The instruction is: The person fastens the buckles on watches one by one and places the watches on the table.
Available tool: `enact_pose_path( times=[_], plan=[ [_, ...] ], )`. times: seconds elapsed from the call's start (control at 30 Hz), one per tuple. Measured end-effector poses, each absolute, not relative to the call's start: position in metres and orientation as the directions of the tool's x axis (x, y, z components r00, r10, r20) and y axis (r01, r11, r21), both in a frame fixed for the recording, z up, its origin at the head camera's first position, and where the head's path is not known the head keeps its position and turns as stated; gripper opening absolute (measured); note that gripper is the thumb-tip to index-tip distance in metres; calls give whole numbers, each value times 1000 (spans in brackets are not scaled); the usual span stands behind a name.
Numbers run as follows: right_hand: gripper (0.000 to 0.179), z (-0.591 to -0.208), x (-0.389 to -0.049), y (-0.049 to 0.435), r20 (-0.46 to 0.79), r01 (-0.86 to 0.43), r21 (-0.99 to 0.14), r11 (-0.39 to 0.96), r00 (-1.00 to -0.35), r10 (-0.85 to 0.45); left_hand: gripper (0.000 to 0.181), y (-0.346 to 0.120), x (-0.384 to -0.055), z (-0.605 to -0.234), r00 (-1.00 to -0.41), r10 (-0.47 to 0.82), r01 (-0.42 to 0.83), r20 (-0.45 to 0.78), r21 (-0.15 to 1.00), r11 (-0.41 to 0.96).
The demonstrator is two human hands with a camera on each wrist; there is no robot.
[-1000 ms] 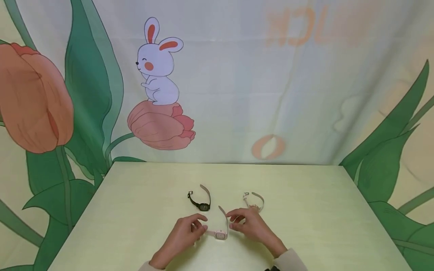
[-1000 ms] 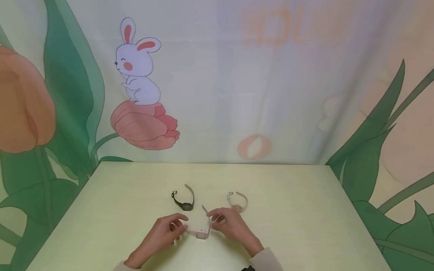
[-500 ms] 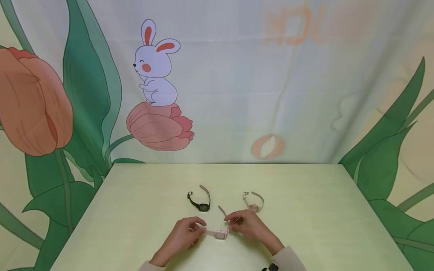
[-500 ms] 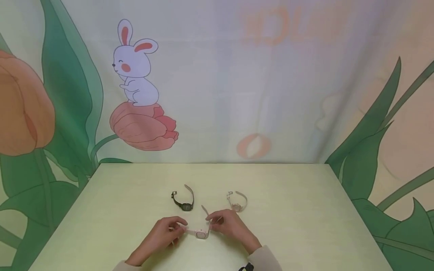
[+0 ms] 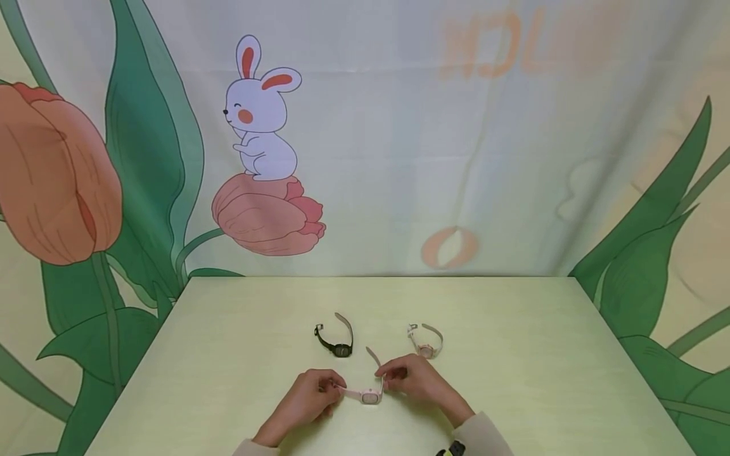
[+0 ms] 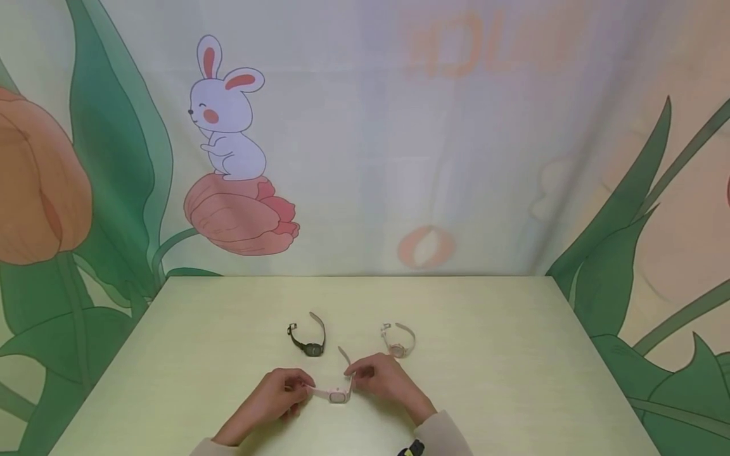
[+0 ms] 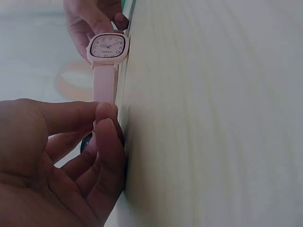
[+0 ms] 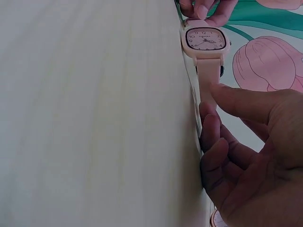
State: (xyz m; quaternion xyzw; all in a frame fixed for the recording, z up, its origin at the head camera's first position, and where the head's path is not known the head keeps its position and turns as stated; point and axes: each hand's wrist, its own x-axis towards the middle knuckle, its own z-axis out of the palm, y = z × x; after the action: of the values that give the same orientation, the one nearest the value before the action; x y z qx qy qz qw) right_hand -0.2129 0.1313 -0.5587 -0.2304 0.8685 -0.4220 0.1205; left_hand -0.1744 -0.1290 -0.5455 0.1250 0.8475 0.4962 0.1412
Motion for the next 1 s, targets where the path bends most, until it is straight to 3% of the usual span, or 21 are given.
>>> enact_pose_path(
  times=[0.7,1.0],
  plan=[
    [13,-552,-207,137,48,-334,-782,527,-874,-483,9,-132,-176,-539,-929,369,167,-8,883,438],
    [10,-548,-206,138,71,-271,-871,409,-894,-442,7,-125,-176,-530,-968,248,119,40,941,316]
  ],
)
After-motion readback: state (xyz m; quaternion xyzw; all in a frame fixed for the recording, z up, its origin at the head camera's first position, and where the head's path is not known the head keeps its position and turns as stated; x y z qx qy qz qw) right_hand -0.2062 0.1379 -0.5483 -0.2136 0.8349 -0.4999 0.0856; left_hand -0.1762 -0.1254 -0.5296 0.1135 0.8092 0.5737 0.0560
